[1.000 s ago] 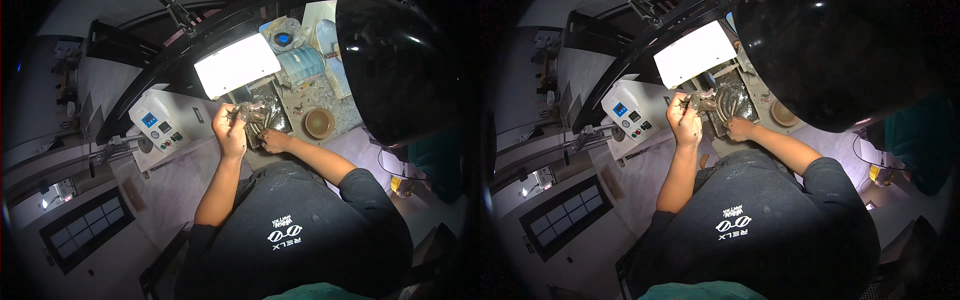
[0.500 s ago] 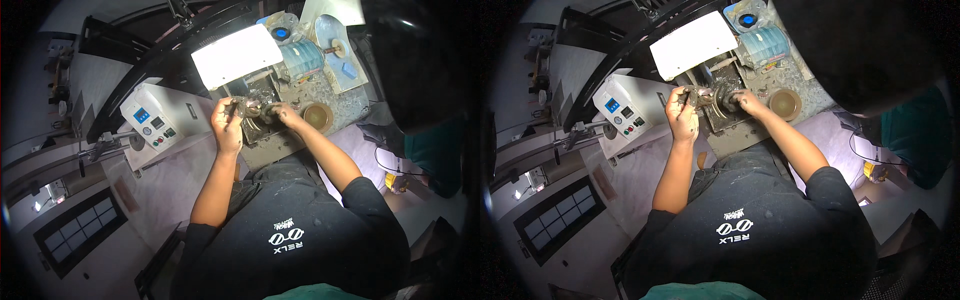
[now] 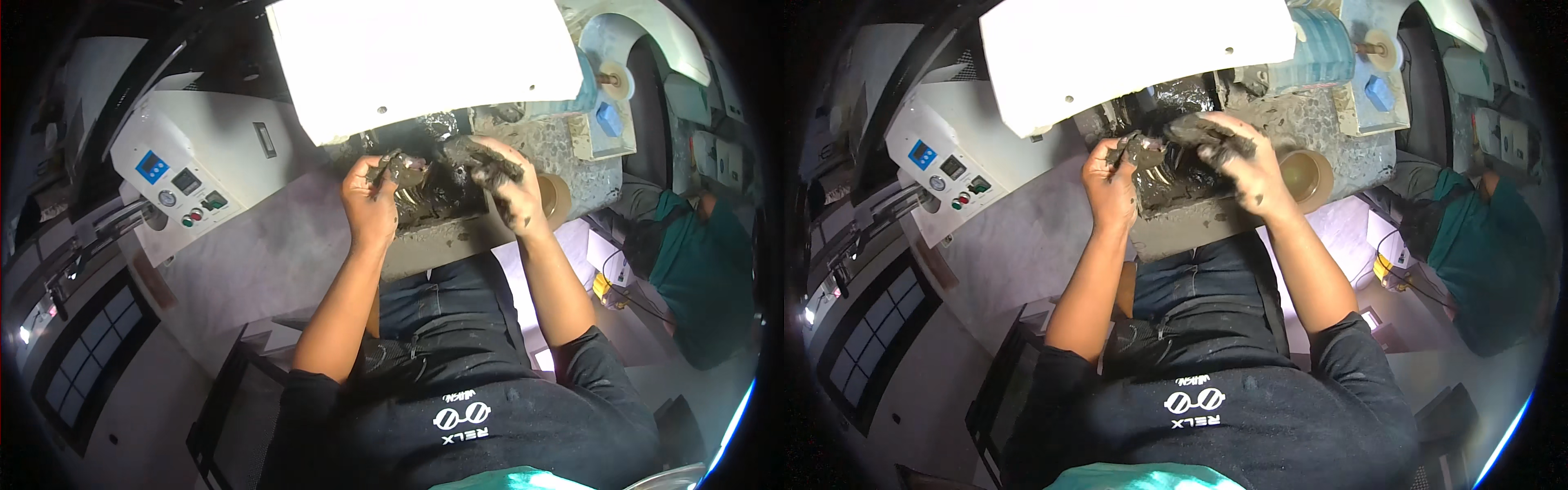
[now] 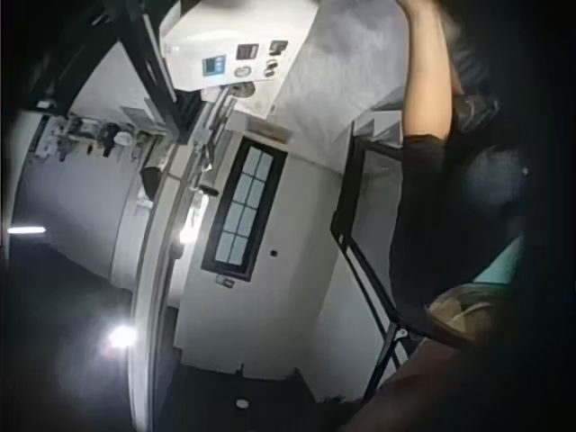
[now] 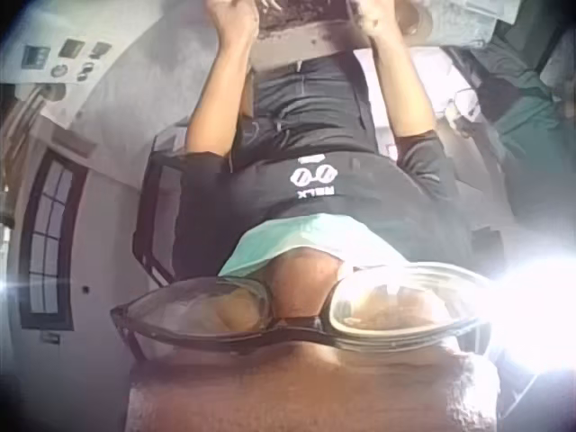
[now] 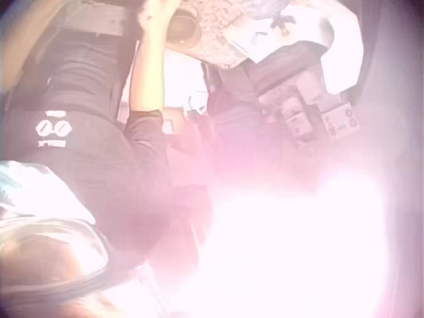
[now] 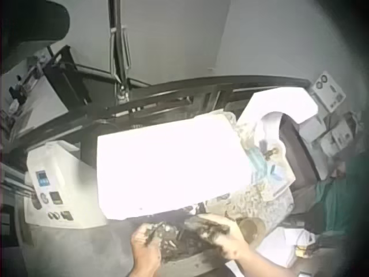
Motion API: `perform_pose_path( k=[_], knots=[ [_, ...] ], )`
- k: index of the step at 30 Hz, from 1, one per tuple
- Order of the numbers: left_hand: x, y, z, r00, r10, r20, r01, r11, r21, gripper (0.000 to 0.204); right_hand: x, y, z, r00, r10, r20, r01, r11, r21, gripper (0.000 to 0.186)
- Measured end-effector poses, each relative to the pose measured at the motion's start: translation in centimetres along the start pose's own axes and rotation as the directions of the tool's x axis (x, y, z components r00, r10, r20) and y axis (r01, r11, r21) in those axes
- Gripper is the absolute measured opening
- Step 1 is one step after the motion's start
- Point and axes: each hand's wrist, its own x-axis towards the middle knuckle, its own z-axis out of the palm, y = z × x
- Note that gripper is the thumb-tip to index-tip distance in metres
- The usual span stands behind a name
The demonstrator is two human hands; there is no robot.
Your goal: The person polishes dental prosthetics by holding and rotating them against the spinning wheel of a dental polishing lathe with wet slurry by hand inside a splash hood.
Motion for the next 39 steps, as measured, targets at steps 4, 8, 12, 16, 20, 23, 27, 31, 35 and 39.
perform_pose_path(
  k=[4, 8, 12, 16, 20, 23, 27, 31, 35, 39],
  knots=[
    [1.4, -3.3, 0.1, 0.998, -0.053, 0.030, 0.051, 0.997, 0.066, 0.021, 2.2, 2.3, 1.1, 0.933, -0.242, 0.266, 0.358, 0.704, -0.614, 0.046],
    [2.4, -5.1, 1.9, 0.961, -0.108, -0.253, 0.091, 0.993, -0.079, 0.021, 3.4, 3.9, 0.9, 0.993, -0.101, 0.057, 0.110, 0.659, -0.744, 0.045],
    [2.6, -3.6, 3.9, 0.931, -0.247, -0.268, 0.172, 0.946, -0.275, 0.020, 4.6, 5.2, 0.1, 0.975, -0.219, 0.023, 0.165, 0.657, -0.735, 0.033],
    [3.3, -3.1, 4.1, 0.840, -0.453, -0.298, 0.312, 0.854, -0.417, 0.015, 5.3, 5.5, 1.1, 0.965, -0.259, 0.043, 0.188, 0.570, -0.800, 0.025],
    [2.4, -2.0, 4.0, 0.883, -0.386, -0.266, 0.243, 0.863, -0.444, 0.016, 5.1, 6.4, 1.2, 0.933, -0.351, 0.076, 0.280, 0.580, -0.765, 0.024],
    [2.0, -0.5, 5.4, 0.852, -0.376, -0.363, 0.166, 0.853, -0.496, 0.014, 4.5, 5.5, 1.2, 0.930, -0.364, 0.055, 0.281, 0.605, -0.745, 0.024],
    [2.2, -1.1, 4.5, 0.852, -0.429, -0.300, 0.261, 0.844, -0.468, 0.021, 4.7, 4.9, 1.3, 0.982, -0.185, -0.024, 0.123, 0.738, -0.663, 0.024],
    [2.5, -1.1, 4.9, 0.862, -0.303, -0.407, 0.094, 0.884, -0.458, 0.024, 5.1, 3.7, 2.1, 0.988, -0.082, -0.133, -0.012, 0.810, -0.587, 0.025],
    [2.8, -3.0, 3.6, 0.879, -0.328, -0.345, 0.181, 0.900, -0.396, 0.033, 5.0, 5.6, 1.5, 0.978, -0.183, -0.104, 0.055, 0.699, -0.713, 0.026],
    [3.5, -4.0, 3.3, 0.904, -0.244, -0.350, 0.111, 0.927, -0.357, 0.030, 5.2, 5.0, 1.8, 0.981, -0.061, -0.182, -0.066, 0.784, -0.618, 0.034]
  ],
)
